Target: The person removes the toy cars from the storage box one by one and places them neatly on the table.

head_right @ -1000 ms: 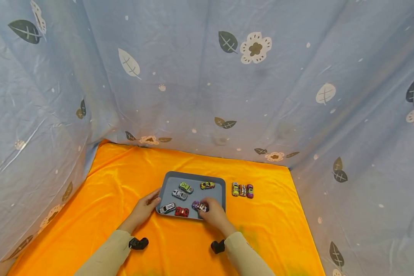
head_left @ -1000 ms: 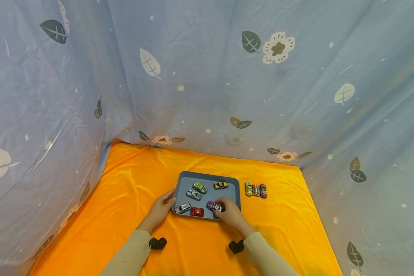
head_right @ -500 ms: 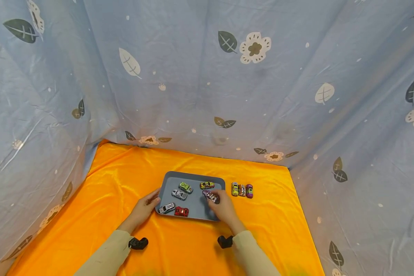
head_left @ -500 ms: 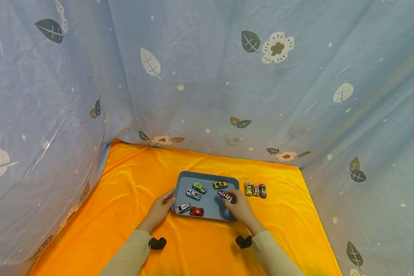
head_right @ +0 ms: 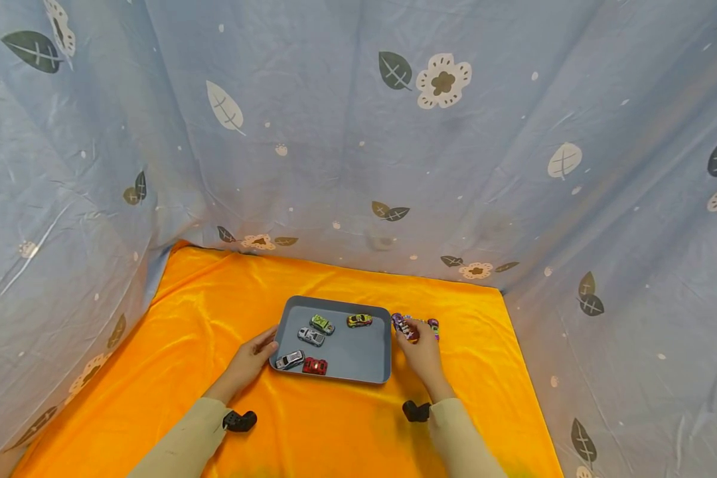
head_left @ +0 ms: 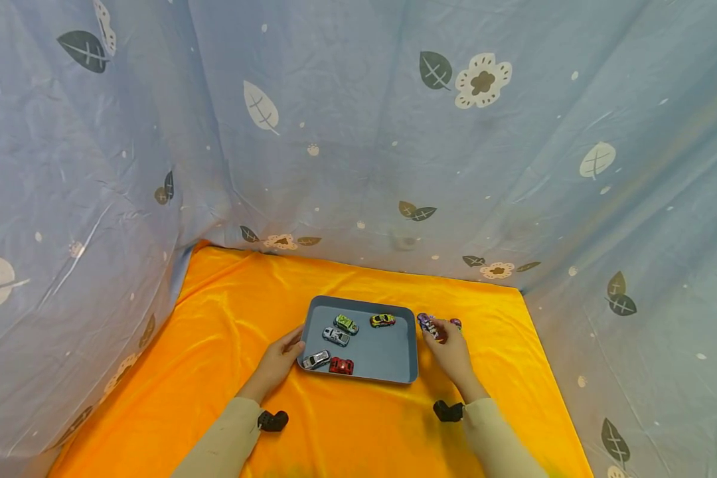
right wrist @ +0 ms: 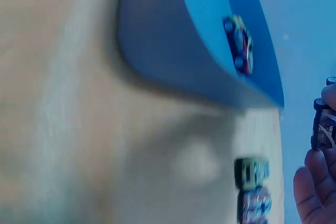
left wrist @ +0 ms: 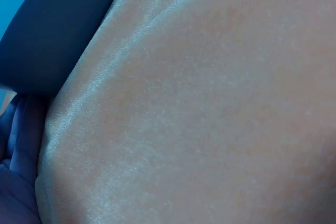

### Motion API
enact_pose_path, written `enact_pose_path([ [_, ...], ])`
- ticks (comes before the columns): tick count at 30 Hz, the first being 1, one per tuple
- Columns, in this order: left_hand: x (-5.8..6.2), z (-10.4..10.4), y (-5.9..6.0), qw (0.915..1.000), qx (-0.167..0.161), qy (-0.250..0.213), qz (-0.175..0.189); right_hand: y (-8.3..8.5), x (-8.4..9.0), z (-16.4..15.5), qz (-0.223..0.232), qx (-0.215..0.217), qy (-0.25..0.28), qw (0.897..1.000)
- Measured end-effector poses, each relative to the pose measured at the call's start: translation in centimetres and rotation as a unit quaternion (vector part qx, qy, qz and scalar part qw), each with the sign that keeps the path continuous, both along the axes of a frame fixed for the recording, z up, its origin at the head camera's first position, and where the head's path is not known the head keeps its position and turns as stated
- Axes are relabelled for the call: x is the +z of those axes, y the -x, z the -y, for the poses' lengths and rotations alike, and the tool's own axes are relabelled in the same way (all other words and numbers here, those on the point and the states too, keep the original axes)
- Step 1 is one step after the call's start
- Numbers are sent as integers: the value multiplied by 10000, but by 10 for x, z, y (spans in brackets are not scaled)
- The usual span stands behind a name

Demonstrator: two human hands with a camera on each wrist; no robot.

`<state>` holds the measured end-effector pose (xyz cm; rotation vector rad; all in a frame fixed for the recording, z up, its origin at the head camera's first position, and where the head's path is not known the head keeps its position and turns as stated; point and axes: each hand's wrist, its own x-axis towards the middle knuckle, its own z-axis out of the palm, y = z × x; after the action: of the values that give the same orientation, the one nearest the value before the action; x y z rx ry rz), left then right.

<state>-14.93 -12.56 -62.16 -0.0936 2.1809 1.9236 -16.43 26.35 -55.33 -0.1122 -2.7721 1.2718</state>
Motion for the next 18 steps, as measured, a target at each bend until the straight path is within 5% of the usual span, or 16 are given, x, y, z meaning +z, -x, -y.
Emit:
enact_pose_path([
  [10, 0, 0, 0, 10000, -4, 8, -35, 1, -20, -40, 629, -1148, 893, 9874],
  [18, -1, 0, 0, 10000, -1, -32, -77, 5, -31, -63, 711, -1708, 1224, 9751],
])
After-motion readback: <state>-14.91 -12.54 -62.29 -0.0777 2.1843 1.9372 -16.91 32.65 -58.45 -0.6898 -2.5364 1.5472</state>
